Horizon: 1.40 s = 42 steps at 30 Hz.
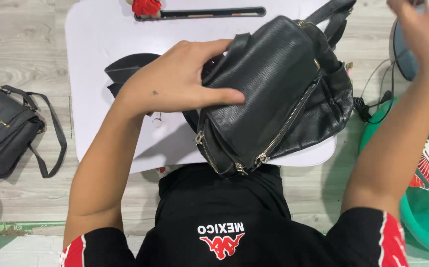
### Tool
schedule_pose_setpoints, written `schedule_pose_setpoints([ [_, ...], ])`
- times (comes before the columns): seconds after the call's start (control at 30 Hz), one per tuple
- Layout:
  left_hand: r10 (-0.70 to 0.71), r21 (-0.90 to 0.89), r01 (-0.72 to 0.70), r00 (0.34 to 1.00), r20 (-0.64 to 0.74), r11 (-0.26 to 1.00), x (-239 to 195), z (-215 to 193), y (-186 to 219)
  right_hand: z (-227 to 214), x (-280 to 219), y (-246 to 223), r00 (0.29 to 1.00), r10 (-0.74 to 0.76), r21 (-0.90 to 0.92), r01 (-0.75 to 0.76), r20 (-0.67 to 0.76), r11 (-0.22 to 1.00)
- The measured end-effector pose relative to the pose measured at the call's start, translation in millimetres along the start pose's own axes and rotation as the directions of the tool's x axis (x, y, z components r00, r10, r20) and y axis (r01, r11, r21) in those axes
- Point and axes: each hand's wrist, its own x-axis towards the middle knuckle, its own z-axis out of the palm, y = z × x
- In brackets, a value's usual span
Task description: Cleaning a black leather backpack using a brush and a cloth
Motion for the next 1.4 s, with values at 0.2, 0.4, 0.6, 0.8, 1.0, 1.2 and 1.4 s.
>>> schedule_pose_setpoints([
  [0.2, 0.112, -0.524, -0.114, 0.993, -0.036, 0.844, 1.5, 20.5, -25.5, -24.2, -89.2, -162.5, 0.67, 0.68, 0.422, -0.732, 0.299, 0.536],
  [0.4, 0.241, -0.743, -0.227, 0.966, -0.092, 0.629, 11.4, 51.9, -1.4, -10.1, -115.1, -205.2, 0.844, 0.423, 0.917, -0.393, 0.331, 0.066],
  [0.6, 0.133, -0.908, -0.201, 0.955, -0.265, -0.367, 9.5, 78.1, 57.6, 30.6, -151.4, -126.0, 0.517, 0.697, 0.837, -0.497, 0.497, -0.229],
  [0.8, 0.012, -0.863, -0.319, 0.936, -0.352, -0.393, 23.3, 97.6, 26.6, 63.3, -171.4, -82.9, 0.603, 0.666, 0.89, -0.397, 0.438, -0.225],
  [1.0, -0.385, -0.927, -0.285, 0.849, -0.362, 0.243, 3.4, 55.6, -50.5, 82.7, -185.4, -66.8, 0.649, 0.66, 0.925, -0.291, 0.378, -0.243],
  [1.2, -0.282, -0.42, 0.081, 0.852, -0.441, 0.904, -39.8, 39.6, -86.3, 1.5, -28.9, -274.1, 0.696, 0.532, 0.705, -0.669, 0.482, 0.236],
  [1.4, -0.398, -0.169, 0.361, 0.851, -0.342, 0.917, -45.8, 41.7, -100.8, -17.3, -25.7, -259.6, 0.567, 0.616, 0.18, -0.798, 0.547, 0.574],
])
